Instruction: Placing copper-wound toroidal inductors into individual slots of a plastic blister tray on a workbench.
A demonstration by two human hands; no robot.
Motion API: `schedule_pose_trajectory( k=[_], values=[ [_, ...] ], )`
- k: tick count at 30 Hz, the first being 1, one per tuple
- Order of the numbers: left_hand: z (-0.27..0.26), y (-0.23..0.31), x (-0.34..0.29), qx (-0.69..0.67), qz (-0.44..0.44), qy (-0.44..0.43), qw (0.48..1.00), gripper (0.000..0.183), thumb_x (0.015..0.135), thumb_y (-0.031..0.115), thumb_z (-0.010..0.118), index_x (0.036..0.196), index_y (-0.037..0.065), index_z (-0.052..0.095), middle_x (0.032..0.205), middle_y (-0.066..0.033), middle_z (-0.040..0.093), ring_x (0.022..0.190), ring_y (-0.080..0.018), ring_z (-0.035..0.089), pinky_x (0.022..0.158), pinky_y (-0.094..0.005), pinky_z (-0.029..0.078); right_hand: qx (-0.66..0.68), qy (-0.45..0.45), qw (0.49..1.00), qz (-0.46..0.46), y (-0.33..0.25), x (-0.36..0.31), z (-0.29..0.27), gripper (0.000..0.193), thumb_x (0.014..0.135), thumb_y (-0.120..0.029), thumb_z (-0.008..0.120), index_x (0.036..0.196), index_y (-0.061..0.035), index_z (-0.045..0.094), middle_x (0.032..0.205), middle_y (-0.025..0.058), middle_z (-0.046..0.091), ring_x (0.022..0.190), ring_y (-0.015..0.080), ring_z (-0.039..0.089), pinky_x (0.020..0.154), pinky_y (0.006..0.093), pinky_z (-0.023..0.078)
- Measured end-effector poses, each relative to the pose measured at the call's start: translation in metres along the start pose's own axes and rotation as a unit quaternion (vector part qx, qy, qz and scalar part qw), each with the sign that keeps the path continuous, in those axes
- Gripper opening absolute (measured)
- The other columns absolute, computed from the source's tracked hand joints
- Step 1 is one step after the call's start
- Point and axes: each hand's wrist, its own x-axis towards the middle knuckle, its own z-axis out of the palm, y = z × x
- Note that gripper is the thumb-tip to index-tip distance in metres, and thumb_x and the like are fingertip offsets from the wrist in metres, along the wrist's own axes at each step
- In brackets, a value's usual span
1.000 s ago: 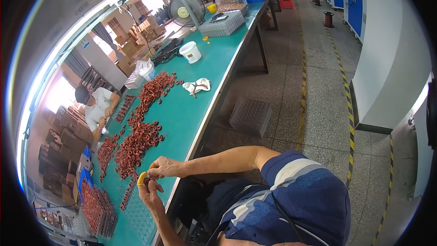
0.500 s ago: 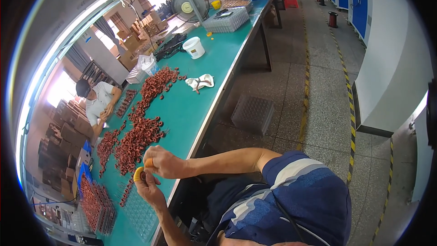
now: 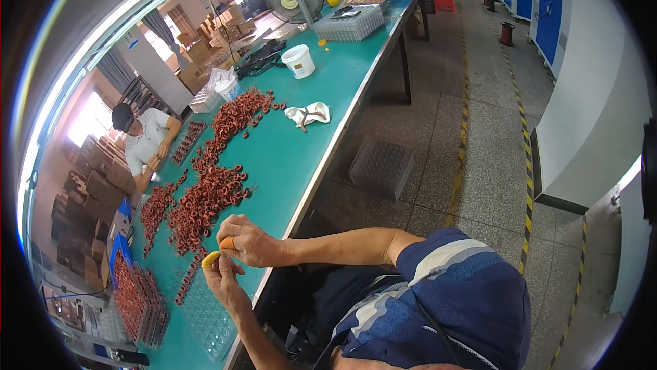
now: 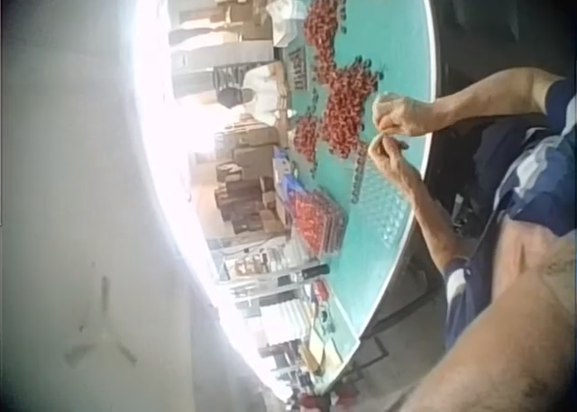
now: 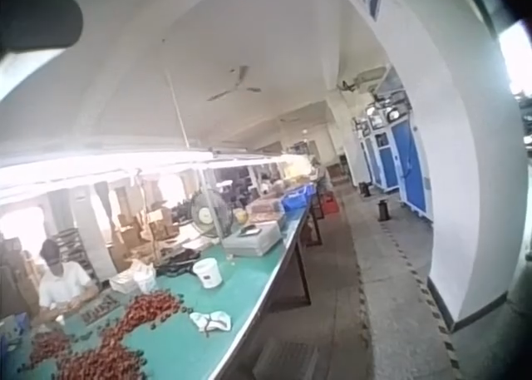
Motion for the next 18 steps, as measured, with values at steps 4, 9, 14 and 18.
schedule_pose_trajectory(
  k=[4,9,14,18],
  values=[
    [-0.004,0.006,-0.002,-0.192,-0.045,-0.03,0.98,0.016,0.1,0.017,0.049,0.106,0.003,0.051,0.079,-0.0003,0.051,0.066,-0.0063,0.046,0.059,-0.0223,0.041,0.039,0.001,0.999,-0.002,-0.001,0.001,-0.003,0.011,0.077,-0.01,0.073,0.078,-0.0079,0.062,0.093,0.0001,0.057,0.096,0.0208,0.054,0.086,0.0374,0.04],
    [-0.006,-0.004,-0.002,-0.113,-0.021,-0.009,0.993,0.015,0.099,0.015,0.051,0.106,0.002,0.05,0.08,-0.0011,0.051,0.066,-0.0065,0.046,0.06,-0.023,0.042,-0.019,0.007,0.997,-0.081,-0.001,-0.001,-0.003,0.012,0.077,-0.012,0.074,0.08,-0.0057,0.065,0.091,0.0029,0.06,0.095,0.022,0.055,0.083,0.0337,0.043],
    [0.018,0.004,-0.009,-0.081,0.027,0.062,0.994,0.014,0.099,0.015,0.05,0.106,0.002,0.05,0.081,-0.0021,0.052,0.066,-0.0075,0.047,0.058,-0.023,0.041,0.217,-0.037,0.938,0.268,0.001,0.002,-0.007,0.013,0.083,-0.013,0.07,0.09,-0.0022,0.068,0.089,0.0049,0.065,0.09,0.0161,0.059,0.077,0.0306,0.047],
    [0.007,-0.01,-0.003,-0.09,0.013,0.068,0.993,0.016,0.1,0.015,0.047,0.108,0.002,0.049,0.079,-0.0022,0.051,0.064,-0.0074,0.046,0.056,-0.0219,0.04,0.316,-0.053,0.844,0.431,-0.001,0.002,0.0,0.022,0.086,-0.019,0.069,0.093,0.0026,0.066,0.087,0.0084,0.069,0.079,0.0119,0.062,0.072,0.0266,0.049]
  ],
)
